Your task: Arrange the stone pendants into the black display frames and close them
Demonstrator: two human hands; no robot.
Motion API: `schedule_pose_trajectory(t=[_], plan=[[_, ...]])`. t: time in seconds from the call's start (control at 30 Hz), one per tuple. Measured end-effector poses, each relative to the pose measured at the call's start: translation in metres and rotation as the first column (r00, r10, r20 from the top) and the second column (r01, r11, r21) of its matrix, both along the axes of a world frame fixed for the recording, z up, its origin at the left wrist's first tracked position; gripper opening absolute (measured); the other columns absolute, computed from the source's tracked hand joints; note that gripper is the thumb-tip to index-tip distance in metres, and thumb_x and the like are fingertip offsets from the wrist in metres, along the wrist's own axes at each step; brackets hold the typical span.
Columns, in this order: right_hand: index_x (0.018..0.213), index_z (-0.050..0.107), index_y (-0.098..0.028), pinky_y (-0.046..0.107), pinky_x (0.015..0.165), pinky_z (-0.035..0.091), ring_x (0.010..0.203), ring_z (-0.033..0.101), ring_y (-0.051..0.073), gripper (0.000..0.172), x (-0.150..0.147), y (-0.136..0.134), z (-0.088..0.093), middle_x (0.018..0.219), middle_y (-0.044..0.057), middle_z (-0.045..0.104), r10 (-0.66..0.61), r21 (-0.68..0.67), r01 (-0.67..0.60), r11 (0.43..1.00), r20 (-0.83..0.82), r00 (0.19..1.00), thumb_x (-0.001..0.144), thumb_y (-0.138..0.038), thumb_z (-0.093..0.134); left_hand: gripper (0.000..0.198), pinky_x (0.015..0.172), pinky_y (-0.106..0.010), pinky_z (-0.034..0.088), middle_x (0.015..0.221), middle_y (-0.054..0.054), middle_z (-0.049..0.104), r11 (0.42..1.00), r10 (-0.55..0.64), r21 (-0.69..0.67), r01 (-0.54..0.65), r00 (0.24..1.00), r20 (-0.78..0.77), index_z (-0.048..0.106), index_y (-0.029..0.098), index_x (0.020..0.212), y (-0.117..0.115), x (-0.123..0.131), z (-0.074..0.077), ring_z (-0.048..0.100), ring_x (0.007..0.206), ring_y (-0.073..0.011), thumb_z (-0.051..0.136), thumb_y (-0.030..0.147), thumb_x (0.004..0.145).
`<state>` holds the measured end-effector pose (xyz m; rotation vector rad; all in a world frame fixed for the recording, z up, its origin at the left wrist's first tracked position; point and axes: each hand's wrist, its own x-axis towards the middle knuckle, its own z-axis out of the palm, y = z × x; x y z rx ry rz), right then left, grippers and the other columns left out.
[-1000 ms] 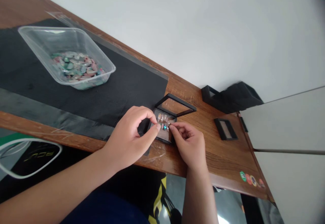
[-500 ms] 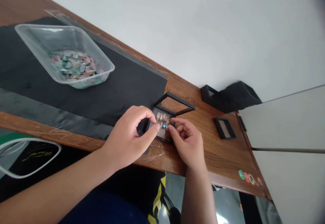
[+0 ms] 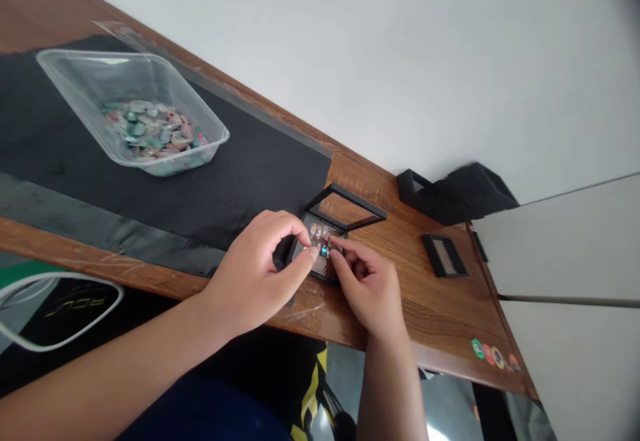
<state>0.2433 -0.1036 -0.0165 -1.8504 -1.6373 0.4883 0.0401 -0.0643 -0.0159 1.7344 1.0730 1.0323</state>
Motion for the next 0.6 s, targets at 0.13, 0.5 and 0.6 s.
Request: schedule_pose_trajectory(t=[0.13,0.5,0.6], plan=[[0.113,0.078,-0.027,0.024,0.051,0.035,0.050,0.043,0.010,0.026,-0.0002,0.0009,0.0000,0.060,-0.006,0.056,0.003,0.003,-0.003,1.000,0.022,1.000,0.092,-0.039,0.068,0.002,0.080,-0.035,0.049,0.096,0.000,0.064,1.000,-0.003,0.000,0.003,1.000,-0.018,0.059,0.026,0.091,-0.0004,0.0001,-0.0004,0.059,0.093,-0.0194,0.060,0.024,0.091],[0.108,0.077,-0.029,0.023,0.053,0.036,0.053,0.048,0.010,0.022,-0.0036,0.0032,-0.0008,0.060,-0.006,0.055,-0.036,-0.004,0.037,0.999,0.059,0.998,0.093,-0.040,0.065,0.002,0.082,-0.034,0.048,0.095,0.001,0.064,1.000,0.007,0.026,-0.006,0.999,-0.047,0.059,0.025,0.091,0.0000,0.0022,-0.0022,0.057,0.093,-0.0187,0.060,0.023,0.091],[0.107,0.076,-0.028,0.023,0.054,0.036,0.054,0.048,0.011,0.022,-0.0048,0.0040,-0.0003,0.060,-0.006,0.054,-0.058,0.005,0.058,0.998,0.084,0.995,0.092,-0.041,0.066,0.002,0.083,-0.034,0.047,0.096,0.000,0.064,0.999,0.010,0.054,-0.007,0.999,-0.049,0.059,0.024,0.091,-0.0003,0.0025,-0.0013,0.057,0.095,-0.0191,0.060,0.022,0.091]])
